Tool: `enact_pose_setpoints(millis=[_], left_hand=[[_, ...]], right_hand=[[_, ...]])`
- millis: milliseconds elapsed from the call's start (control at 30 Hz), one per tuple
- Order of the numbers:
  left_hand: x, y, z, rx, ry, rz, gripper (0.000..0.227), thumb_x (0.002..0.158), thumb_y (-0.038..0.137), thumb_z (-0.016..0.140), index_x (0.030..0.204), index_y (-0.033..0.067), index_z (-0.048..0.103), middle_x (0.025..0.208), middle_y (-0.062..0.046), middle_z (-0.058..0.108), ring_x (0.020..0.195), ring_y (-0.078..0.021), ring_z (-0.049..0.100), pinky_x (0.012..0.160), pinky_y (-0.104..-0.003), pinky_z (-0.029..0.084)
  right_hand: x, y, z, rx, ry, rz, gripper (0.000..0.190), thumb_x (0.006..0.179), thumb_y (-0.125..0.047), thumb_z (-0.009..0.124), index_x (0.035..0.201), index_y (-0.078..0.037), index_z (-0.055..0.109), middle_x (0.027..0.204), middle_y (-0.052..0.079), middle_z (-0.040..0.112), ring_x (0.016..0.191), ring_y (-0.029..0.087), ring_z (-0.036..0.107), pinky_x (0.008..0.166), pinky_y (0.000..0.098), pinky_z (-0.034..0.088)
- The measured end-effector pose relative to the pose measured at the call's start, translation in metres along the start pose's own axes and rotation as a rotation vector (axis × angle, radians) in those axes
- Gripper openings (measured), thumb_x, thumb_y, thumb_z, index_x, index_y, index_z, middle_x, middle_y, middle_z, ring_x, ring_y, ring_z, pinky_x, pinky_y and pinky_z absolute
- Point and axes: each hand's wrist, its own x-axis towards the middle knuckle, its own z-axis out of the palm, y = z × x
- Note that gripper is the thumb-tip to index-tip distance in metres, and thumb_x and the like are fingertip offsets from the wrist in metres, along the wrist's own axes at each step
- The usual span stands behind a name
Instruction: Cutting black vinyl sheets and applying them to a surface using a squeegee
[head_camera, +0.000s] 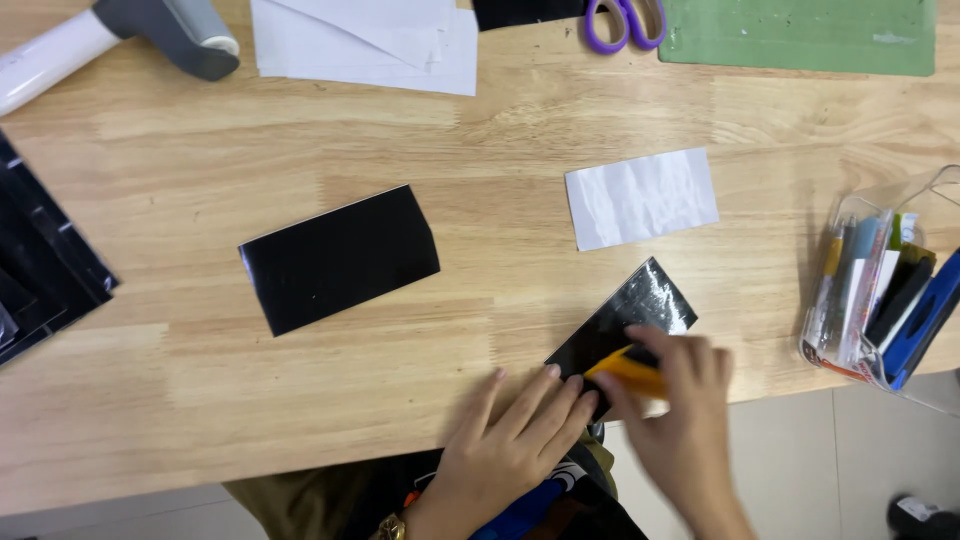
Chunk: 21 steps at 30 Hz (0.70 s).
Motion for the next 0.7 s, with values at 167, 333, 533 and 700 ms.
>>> enact_pose_setpoints(millis=[167, 333, 533, 700], left_hand=[[0.008, -0.004, 0.000, -0.059, 0.126, -0.032, 0.018, 0.108, 0.022, 0.058, 0.108, 0.0224, 0.076, 0.120, 0.007, 0.073, 0.119, -0.0120, 0.070, 0.102, -0.031, 0.050], [0.013, -0.002, 0.005, -0.055, 0.175, -0.085, 0.008, 0.104, 0.022, 0.070, 0.103, 0.0265, 0.076, 0.107, 0.012, 0.076, 0.110, -0.0075, 0.073, 0.099, -0.030, 0.048], [0.013, 0.001, 0.009, -0.052, 0.209, -0.103, 0.007, 0.102, 0.023, 0.071, 0.102, 0.0276, 0.076, 0.106, 0.014, 0.075, 0.107, -0.0077, 0.074, 0.095, -0.031, 0.052], [0.005, 0.001, 0.008, -0.062, 0.191, -0.070, 0.012, 0.105, 0.021, 0.066, 0.111, 0.0254, 0.075, 0.112, 0.012, 0.075, 0.112, -0.0111, 0.072, 0.098, -0.033, 0.051]], right_hand=[[-0.010, -0.021, 0.015, -0.104, 0.108, -0.061, 0.048, 0.091, -0.034, 0.075, 0.136, -0.018, 0.065, 0.111, 0.004, 0.064, 0.095, 0.025, 0.053, 0.091, 0.0388, 0.041], [0.000, -0.001, 0.022, -0.167, 0.220, 0.029, 0.057, 0.088, -0.034, 0.083, 0.140, -0.018, 0.065, 0.113, 0.005, 0.066, 0.098, 0.029, 0.047, 0.084, 0.0409, 0.044], [0.037, 0.037, 0.016, -0.296, 0.350, 0.081, 0.051, 0.100, -0.032, 0.078, 0.145, -0.011, 0.064, 0.118, 0.010, 0.063, 0.103, 0.035, 0.052, 0.086, 0.0472, 0.046], [0.054, 0.042, 0.002, -0.219, 0.289, 0.119, 0.056, 0.099, -0.028, 0.075, 0.150, -0.013, 0.058, 0.114, 0.015, 0.060, 0.099, 0.037, 0.048, 0.082, 0.0477, 0.044]])
